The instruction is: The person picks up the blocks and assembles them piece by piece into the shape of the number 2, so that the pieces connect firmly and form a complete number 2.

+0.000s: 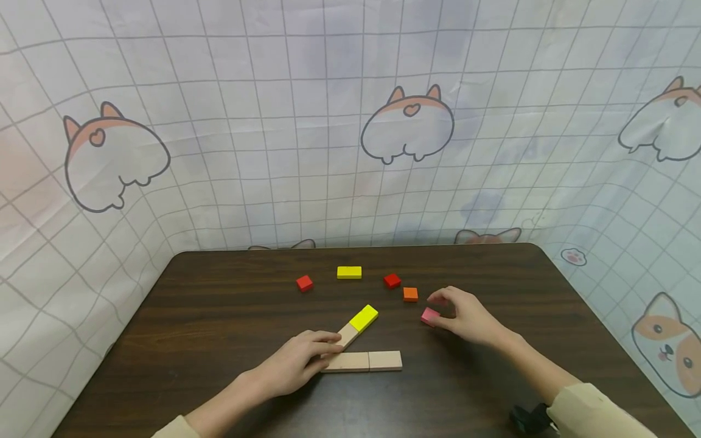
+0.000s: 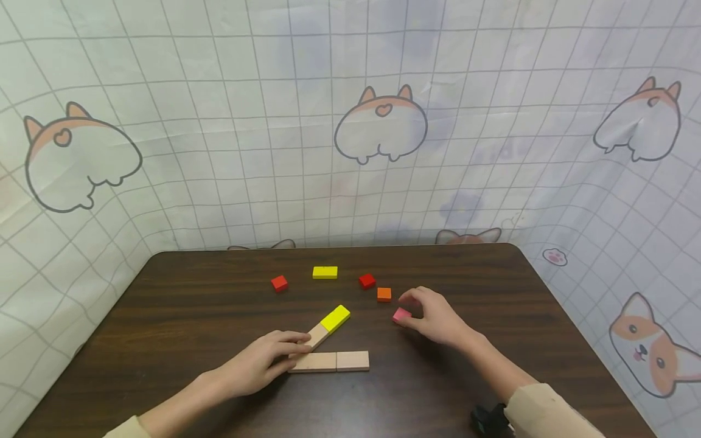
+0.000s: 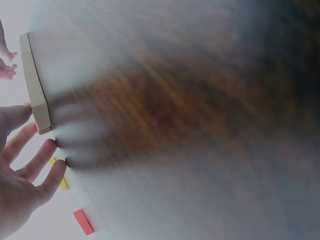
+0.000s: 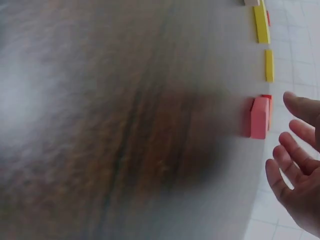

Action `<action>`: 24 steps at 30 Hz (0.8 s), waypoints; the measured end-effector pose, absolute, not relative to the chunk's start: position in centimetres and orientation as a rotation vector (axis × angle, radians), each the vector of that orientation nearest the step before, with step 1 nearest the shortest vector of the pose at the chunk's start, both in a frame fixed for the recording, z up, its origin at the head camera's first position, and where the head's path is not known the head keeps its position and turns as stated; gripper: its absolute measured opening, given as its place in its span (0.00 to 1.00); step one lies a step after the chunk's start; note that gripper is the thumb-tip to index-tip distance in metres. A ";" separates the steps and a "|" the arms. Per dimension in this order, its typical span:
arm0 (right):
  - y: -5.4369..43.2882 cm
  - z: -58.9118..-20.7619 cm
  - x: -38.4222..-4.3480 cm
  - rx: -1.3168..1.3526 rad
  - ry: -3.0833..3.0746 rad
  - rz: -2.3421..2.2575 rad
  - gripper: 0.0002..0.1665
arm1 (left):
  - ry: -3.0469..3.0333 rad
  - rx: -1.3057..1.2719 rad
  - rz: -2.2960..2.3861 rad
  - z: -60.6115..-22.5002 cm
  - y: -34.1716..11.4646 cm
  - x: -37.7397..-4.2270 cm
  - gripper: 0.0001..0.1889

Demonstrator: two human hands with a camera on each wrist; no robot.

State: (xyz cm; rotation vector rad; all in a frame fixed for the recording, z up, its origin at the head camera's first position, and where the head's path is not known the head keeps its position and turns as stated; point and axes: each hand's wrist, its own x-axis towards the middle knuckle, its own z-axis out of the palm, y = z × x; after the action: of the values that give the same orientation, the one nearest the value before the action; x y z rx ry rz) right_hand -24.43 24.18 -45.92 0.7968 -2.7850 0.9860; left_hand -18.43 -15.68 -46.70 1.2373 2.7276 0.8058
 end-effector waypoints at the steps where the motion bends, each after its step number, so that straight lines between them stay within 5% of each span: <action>1: 24.3 -46.0 -24.4 0.777 -2.796 0.972 0.21 | 2.727 1.237 0.806 -46.7 -15.7 -18.4 0.17; 24: 23.9 -47.2 -24.0 0.642 -2.891 0.931 0.20 | 2.733 1.243 0.814 -46.9 -15.7 -18.5 0.18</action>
State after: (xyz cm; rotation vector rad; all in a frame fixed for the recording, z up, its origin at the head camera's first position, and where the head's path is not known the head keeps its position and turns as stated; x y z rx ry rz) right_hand -24.02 23.93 -47.18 0.6418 -2.8912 0.9310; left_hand -18.49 -15.73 -46.89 1.2430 2.7335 0.8144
